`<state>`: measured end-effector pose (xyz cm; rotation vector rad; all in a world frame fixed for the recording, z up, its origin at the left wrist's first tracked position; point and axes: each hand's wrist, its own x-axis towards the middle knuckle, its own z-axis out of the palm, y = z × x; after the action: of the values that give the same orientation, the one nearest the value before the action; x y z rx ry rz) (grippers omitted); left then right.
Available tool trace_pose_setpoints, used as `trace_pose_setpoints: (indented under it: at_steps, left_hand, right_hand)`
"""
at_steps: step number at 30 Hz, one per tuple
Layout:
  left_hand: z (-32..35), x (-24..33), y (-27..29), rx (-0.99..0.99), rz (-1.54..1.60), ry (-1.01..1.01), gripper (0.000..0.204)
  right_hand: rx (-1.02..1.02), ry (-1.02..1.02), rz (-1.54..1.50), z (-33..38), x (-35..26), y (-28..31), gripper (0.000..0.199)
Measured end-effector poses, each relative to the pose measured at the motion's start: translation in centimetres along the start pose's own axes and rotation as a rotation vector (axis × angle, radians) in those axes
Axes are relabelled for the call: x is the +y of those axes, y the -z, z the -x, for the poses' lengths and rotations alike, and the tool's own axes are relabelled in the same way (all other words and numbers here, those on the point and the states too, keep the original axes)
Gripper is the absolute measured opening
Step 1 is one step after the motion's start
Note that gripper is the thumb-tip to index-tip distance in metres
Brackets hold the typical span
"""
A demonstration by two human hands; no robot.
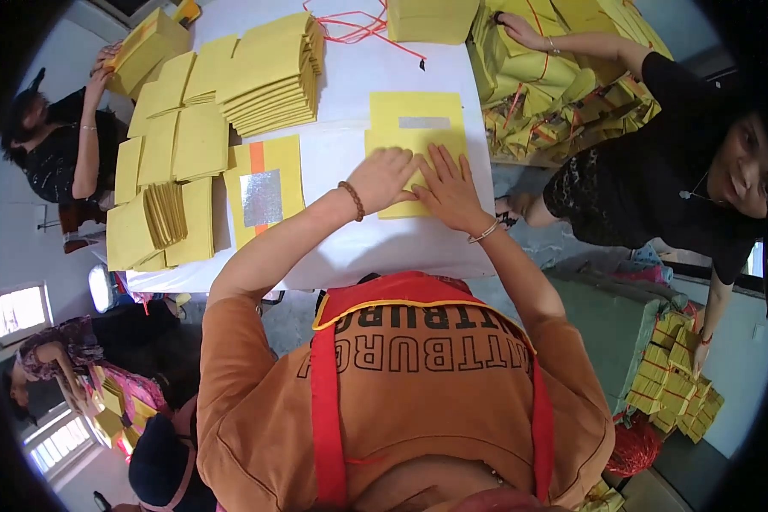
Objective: Folding sheets of yellow paper and applying silver foil squares to them in a production setting.
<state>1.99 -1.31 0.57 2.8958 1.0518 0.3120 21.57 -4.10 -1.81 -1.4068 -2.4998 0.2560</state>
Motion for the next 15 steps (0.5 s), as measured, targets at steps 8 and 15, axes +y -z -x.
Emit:
trace_pose_setpoints:
  at_steps: [8,15]
  left_hand:
    - [-0.9,1.8,-1.6,0.085,-0.203,0.010,0.058]
    - [-0.9,0.7,-0.2,0.194,0.051,0.127,0.036]
  right_hand:
    - [0.137,-0.060,-1.240,0.2,-3.6,14.9,0.028]
    - [0.397,1.220,-1.176,4.1,-10.7,26.5,0.055]
